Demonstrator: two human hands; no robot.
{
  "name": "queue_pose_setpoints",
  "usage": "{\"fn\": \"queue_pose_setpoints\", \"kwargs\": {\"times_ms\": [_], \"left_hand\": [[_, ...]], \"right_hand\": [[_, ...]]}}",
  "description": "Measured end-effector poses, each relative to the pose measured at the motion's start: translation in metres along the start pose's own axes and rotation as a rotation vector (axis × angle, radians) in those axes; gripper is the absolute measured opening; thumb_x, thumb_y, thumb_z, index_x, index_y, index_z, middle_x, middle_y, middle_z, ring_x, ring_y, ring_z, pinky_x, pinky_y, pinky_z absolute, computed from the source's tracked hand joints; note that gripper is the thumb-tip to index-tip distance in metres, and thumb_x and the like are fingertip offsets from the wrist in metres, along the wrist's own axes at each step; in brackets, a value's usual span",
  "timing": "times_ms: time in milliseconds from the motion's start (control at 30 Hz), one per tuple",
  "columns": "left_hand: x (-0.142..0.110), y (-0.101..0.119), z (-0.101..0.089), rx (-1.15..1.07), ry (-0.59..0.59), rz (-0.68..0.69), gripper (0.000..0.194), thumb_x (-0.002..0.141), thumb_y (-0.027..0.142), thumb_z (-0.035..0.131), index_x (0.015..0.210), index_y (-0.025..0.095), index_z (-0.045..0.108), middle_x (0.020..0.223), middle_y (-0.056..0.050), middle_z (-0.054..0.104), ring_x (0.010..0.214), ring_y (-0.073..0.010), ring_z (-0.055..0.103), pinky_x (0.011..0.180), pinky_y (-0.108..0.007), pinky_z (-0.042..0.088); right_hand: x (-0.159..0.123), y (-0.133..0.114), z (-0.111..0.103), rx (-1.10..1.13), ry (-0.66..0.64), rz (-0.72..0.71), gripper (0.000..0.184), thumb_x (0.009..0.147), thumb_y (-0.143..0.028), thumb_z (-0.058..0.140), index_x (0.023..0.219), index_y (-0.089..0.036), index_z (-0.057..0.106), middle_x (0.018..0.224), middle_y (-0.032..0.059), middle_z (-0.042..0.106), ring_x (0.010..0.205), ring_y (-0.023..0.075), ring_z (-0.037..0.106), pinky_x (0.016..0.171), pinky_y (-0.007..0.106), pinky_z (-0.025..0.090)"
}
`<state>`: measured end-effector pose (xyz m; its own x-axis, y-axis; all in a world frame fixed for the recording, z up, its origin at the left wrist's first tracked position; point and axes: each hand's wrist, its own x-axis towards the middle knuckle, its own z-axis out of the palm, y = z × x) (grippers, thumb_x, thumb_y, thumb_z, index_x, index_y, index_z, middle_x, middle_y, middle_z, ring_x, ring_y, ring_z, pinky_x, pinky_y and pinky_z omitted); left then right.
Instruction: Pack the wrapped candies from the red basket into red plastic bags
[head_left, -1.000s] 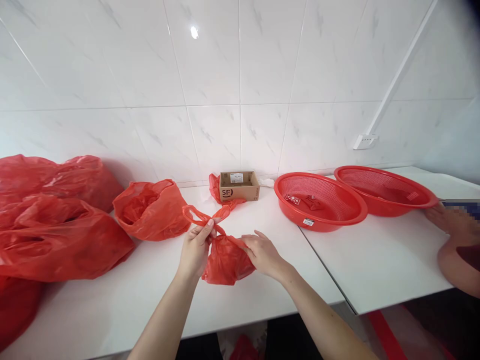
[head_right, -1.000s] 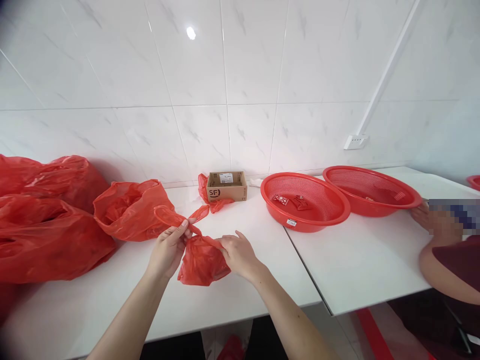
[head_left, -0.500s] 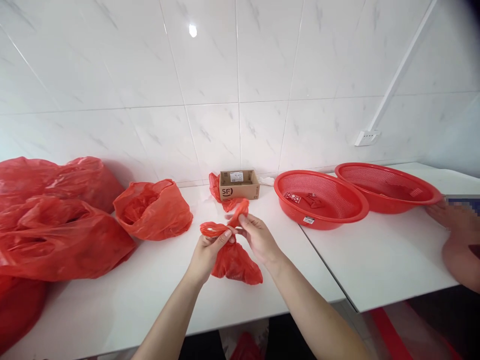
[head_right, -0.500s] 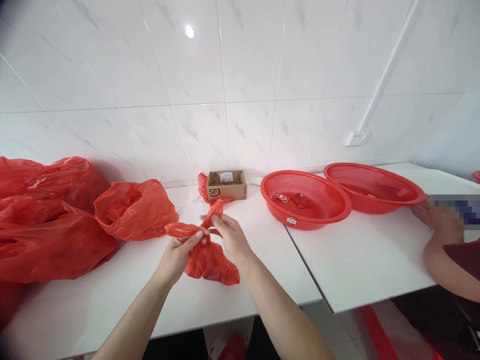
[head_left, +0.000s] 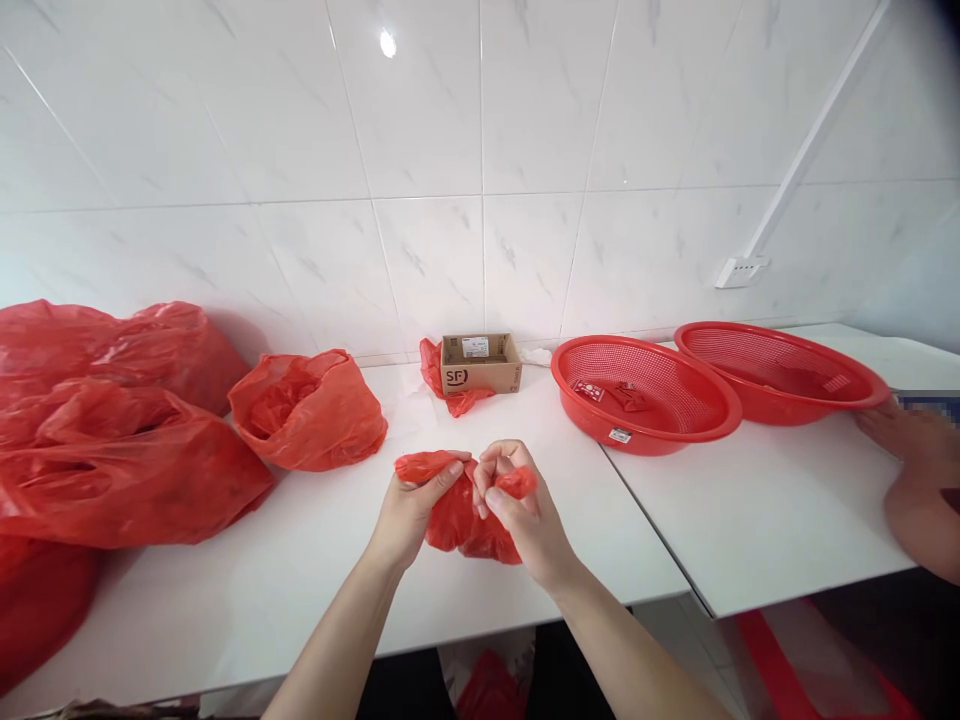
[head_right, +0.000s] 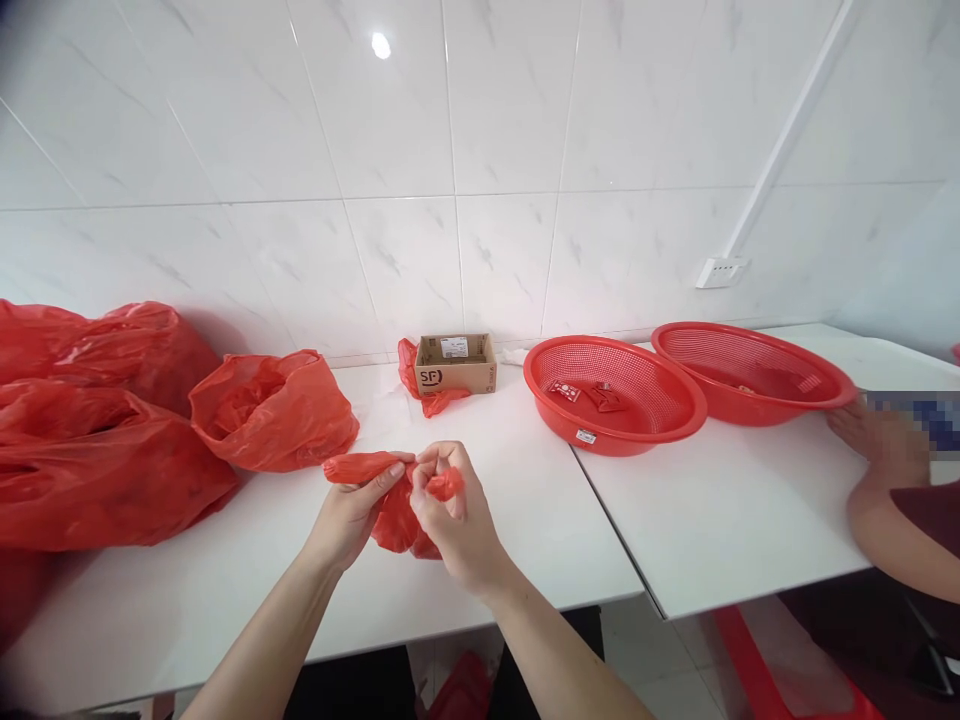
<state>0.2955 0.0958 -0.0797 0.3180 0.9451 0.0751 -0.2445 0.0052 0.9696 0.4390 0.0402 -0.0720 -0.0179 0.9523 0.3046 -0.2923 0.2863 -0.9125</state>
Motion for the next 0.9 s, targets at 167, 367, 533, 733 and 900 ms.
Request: {"fn": "queue_pose_setpoints", "kwargs": {"times_ms": [167, 367, 533, 733, 900], "left_hand": [[-0.002, 0.006, -0.002, 0.083, -0.047, 0.086, 0.014, 0.065, 0.026, 0.08, 0.071, 0.019, 0.069, 0.085, -0.007, 0.072, 0.076, -0.0214, 0.065, 0.07, -0.034, 0.051], [-0.002, 0.013, -0.004, 0.266, -0.12, 0.183, 0.021, 0.06, 0.003, 0.074, 0.069, 0.021, 0.069, 0.089, -0.005, 0.066, 0.083, -0.0198, 0.061, 0.077, -0.031, 0.05], [-0.004, 0.01, -0.007, 0.343, -0.186, 0.209, 0.016, 0.07, 0.011, 0.071, 0.081, 0.021, 0.065, 0.09, -0.006, 0.067, 0.08, -0.0209, 0.064, 0.07, -0.033, 0.052], [-0.005, -0.011, -0.003, 0.454, 0.076, 0.46, 0.031, 0.072, 0.006, 0.066, 0.087, 0.026, 0.048, 0.086, 0.0, 0.062, 0.08, -0.0176, 0.06, 0.076, -0.032, 0.049], [-0.008, -0.019, 0.005, 0.59, 0.216, 0.65, 0.031, 0.071, 0.004, 0.065, 0.093, 0.026, 0.059, 0.091, -0.002, 0.059, 0.086, -0.0203, 0.058, 0.075, -0.032, 0.046]], "right_hand": [[-0.001, 0.012, -0.016, 0.005, 0.059, 0.152, 0.013, 0.088, -0.036, 0.054, 0.084, -0.024, 0.051, 0.061, -0.0056, 0.045, 0.054, 0.0122, 0.047, 0.053, 0.026, 0.042], [0.016, 0.007, -0.034, -0.552, 0.138, -0.133, 0.016, 0.083, -0.027, 0.059, 0.098, -0.025, 0.065, 0.105, 0.0044, 0.066, 0.102, 0.022, 0.058, 0.095, 0.041, 0.043], [0.017, 0.011, -0.023, -0.313, -0.048, -0.04, 0.017, 0.082, -0.02, 0.059, 0.098, -0.025, 0.056, 0.09, -0.0001, 0.064, 0.085, 0.0164, 0.06, 0.084, 0.035, 0.048], [0.007, 0.022, -0.001, -0.458, 0.118, -0.122, 0.015, 0.081, -0.02, 0.06, 0.087, -0.025, 0.048, 0.084, -0.0008, 0.058, 0.08, 0.0168, 0.057, 0.075, 0.032, 0.048], [0.003, 0.024, 0.004, -0.379, 0.126, -0.123, 0.013, 0.084, -0.021, 0.058, 0.091, -0.025, 0.048, 0.088, 0.0002, 0.061, 0.082, 0.0166, 0.059, 0.076, 0.031, 0.048]]}}
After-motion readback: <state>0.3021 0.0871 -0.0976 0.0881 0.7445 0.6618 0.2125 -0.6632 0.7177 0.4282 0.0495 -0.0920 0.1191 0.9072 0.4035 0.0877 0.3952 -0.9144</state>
